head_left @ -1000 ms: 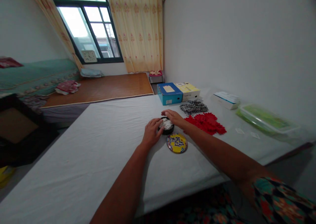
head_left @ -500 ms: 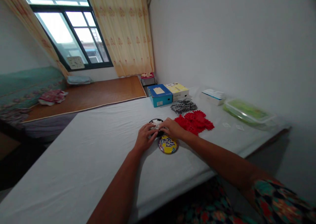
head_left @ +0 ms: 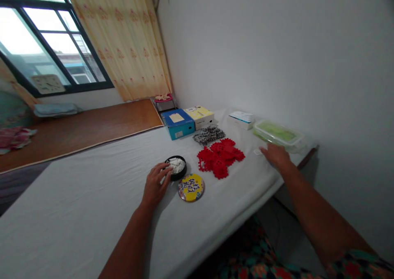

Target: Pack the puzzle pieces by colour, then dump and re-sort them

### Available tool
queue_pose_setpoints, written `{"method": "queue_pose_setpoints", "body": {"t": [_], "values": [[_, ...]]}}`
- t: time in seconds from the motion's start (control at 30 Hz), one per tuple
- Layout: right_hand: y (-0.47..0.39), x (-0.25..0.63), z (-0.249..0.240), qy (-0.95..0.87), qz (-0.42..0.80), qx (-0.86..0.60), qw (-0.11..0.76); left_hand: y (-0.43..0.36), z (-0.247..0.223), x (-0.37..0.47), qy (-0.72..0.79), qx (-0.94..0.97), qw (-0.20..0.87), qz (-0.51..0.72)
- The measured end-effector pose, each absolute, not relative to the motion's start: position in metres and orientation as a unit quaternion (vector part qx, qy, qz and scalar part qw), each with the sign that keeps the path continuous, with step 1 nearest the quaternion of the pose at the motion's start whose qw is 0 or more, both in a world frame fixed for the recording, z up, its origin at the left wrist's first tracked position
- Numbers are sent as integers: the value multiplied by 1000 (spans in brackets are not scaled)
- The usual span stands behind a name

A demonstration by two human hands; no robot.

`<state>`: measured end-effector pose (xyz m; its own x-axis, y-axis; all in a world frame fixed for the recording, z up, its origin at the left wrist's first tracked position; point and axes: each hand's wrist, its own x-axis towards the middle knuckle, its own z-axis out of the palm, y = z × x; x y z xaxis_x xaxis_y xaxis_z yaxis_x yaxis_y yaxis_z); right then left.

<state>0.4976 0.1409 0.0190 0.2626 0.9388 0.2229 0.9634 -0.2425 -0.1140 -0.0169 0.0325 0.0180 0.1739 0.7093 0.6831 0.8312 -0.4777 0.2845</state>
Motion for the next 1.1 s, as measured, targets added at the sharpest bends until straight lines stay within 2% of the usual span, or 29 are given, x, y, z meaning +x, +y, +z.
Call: {"method": "queue_pose_setpoints", "body": {"t": [0.07, 0.27, 0.43, 0.5, 0.6, 0.67, 0.73, 0.8, 0.87, 0.97, 1.1], "values": [[134, 506, 7, -591, -50, -801, 84, 33, 17, -17, -506, -762, 78, -396], [134, 463, 8, -717, -50, -687, 106, 32, 18, -20, -516, -758, 77, -392], [138, 462, 11, -729, -63, -676, 90, 31, 18, -25, -537, -729, 72, -417], [139, 466, 13, -711, -63, -688, 128, 32, 16, -26, -555, -709, 66, -430], [138, 447, 30, -704, -19, -667, 244, 34, 11, -24, -589, -677, 50, -439], [133, 408, 49, -726, 43, -609, 317, 35, 9, -23, -608, -661, 39, -439], [122, 351, 67, -781, 115, -508, 346, 35, 7, -22, -617, -657, 31, -433], [111, 287, 80, -850, 164, -369, 339, 34, 5, -22, -619, -662, 27, -422], [102, 229, 86, -886, 164, -289, 324, 32, 5, -22, -621, -666, 25, -412], [96, 180, 87, -918, 117, -247, 288, 30, 4, -23, -623, -666, 22, -409], [85, 191, 90, -919, 107, -268, 268, 31, 4, -22, -615, -668, 13, -420]]}}
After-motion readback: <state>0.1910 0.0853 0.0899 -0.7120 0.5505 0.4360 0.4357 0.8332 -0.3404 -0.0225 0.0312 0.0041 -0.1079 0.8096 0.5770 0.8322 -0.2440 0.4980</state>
